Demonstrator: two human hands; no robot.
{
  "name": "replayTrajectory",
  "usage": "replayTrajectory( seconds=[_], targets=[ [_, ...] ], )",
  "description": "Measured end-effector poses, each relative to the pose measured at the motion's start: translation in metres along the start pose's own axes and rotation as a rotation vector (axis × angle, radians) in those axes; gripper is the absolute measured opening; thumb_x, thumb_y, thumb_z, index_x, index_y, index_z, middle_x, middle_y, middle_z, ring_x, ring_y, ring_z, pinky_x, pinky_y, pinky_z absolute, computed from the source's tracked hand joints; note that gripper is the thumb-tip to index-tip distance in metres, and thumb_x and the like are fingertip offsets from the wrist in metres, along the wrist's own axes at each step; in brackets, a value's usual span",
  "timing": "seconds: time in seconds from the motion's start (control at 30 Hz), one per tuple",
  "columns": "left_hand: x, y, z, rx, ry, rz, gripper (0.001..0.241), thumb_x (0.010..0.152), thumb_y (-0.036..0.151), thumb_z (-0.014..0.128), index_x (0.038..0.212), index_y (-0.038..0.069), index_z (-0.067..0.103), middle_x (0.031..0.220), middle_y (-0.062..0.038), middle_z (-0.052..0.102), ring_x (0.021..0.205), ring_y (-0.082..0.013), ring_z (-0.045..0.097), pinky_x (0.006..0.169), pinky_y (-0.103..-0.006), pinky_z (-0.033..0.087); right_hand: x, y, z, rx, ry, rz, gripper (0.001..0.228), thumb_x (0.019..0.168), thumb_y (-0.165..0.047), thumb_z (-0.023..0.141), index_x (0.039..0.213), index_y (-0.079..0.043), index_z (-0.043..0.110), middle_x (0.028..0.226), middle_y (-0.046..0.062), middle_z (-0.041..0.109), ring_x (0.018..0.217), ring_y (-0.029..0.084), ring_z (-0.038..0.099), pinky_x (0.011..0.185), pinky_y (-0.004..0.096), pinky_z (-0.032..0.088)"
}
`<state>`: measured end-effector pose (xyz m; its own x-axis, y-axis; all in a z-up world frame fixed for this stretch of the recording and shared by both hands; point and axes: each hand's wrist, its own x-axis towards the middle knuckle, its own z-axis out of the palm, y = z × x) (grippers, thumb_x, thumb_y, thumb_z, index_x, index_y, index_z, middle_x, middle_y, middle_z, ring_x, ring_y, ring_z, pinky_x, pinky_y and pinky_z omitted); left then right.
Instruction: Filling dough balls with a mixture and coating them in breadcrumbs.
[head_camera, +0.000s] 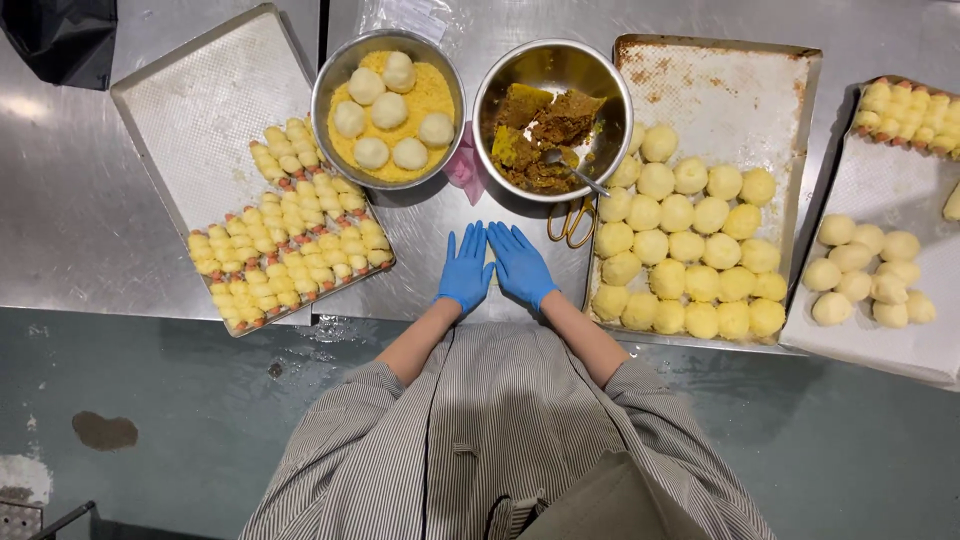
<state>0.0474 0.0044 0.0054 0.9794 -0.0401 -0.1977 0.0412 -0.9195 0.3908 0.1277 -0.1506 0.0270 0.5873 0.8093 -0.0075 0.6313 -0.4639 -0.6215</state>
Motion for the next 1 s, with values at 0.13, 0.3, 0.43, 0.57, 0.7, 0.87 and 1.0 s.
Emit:
replayTrajectory(
  seconds=[0.13, 0.3, 0.43, 0.57, 0.7, 0.87, 1.0],
  targets=[
    [0.002, -0.008, 0.02, 0.028, 0.058, 0.028, 0.074, 0.099, 0.032, 0.049, 0.158, -0.006, 0.025, 0.168, -0.022, 0.023, 0.156, -0.0338, 0.017, 0.124, -0.0567, 0.004, -0.005, 0.009, 0.008, -0.057, 0.061, -0.041, 0.068, 0.091, -0.013, 0.053, 0.154, 0.006, 0.037, 0.16, 0.025, 0.04, 0.15, 0.037, 0.034, 0.124, 0.047, 0.02],
    [0.042, -0.003, 0.005, -0.002, 0.069, -0.077, 0.047, 0.095, 0.03, 0.057, 0.133, 0.002, 0.056, 0.133, -0.02, 0.057, 0.125, -0.0373, 0.05, 0.105, -0.0534, 0.038, -0.002, 0.079, 0.053, 1.041, 0.134, 0.314, 0.077, 0.089, -0.005, 0.056, 0.16, 0.0, 0.028, 0.166, 0.012, 0.034, 0.152, 0.025, 0.036, 0.123, 0.038, 0.029],
    [0.066, -0.02, 0.031, 0.074, 0.089, -0.046, 0.029, 0.092, 0.029, 0.062, 0.112, 0.008, 0.062, 0.111, -0.016, 0.065, 0.107, -0.0346, 0.058, 0.091, -0.0496, 0.046, -0.006, 0.103, 0.07, 1.519, 0.221, 0.318, 0.074, 0.092, 0.002, 0.057, 0.161, 0.001, 0.031, 0.168, 0.011, 0.036, 0.156, 0.023, 0.035, 0.125, 0.034, 0.03],
    [0.068, -0.009, 0.014, 0.11, 0.084, -0.086, 0.03, 0.082, 0.033, 0.07, 0.098, 0.008, 0.065, 0.094, -0.015, 0.067, 0.094, -0.0353, 0.061, 0.082, -0.0502, 0.046, -0.006, 0.078, 0.047, 1.449, 0.249, 0.251, 0.09, 0.075, 0.007, 0.058, 0.161, 0.001, 0.031, 0.167, 0.015, 0.036, 0.156, 0.025, 0.033, 0.125, 0.034, 0.03],
    [0.059, -0.03, 0.015, -0.045, -0.016, 0.074, 0.023, 0.088, 0.03, 0.068, 0.098, 0.01, 0.068, 0.098, -0.016, 0.069, 0.093, -0.0381, 0.065, 0.08, -0.0496, 0.05, -0.001, 0.042, 0.012, 0.685, 0.175, 0.155, 0.09, 0.069, -0.005, 0.081, 0.149, 0.002, 0.041, 0.159, 0.017, 0.037, 0.141, 0.027, 0.044, 0.114, 0.035, 0.037],
    [0.013, -0.021, -0.034, -0.504, -0.042, 0.115, 0.021, 0.099, 0.026, 0.066, 0.108, 0.006, 0.066, 0.099, -0.015, 0.07, 0.092, -0.0323, 0.067, 0.083, -0.0429, 0.054, -0.011, 0.04, 0.008, 0.494, -0.079, 0.348, 0.039, 0.089, -0.025, 0.08, 0.12, -0.002, 0.076, 0.116, 0.01, 0.075, 0.102, 0.019, 0.071, 0.095, 0.031, 0.056],
    [-0.015, 0.025, -0.105, -1.028, 0.216, -0.087, 0.022, 0.101, 0.021, 0.062, 0.115, 0.004, 0.062, 0.101, -0.009, 0.069, 0.093, -0.0165, 0.065, 0.086, -0.0315, 0.054, -0.017, 0.015, -0.013, 0.977, 0.126, 0.346, 0.047, 0.086, -0.028, 0.08, 0.122, 0.0, 0.068, 0.109, 0.003, 0.073, 0.097, 0.01, 0.069, 0.087, 0.027, 0.056]
  ],
)
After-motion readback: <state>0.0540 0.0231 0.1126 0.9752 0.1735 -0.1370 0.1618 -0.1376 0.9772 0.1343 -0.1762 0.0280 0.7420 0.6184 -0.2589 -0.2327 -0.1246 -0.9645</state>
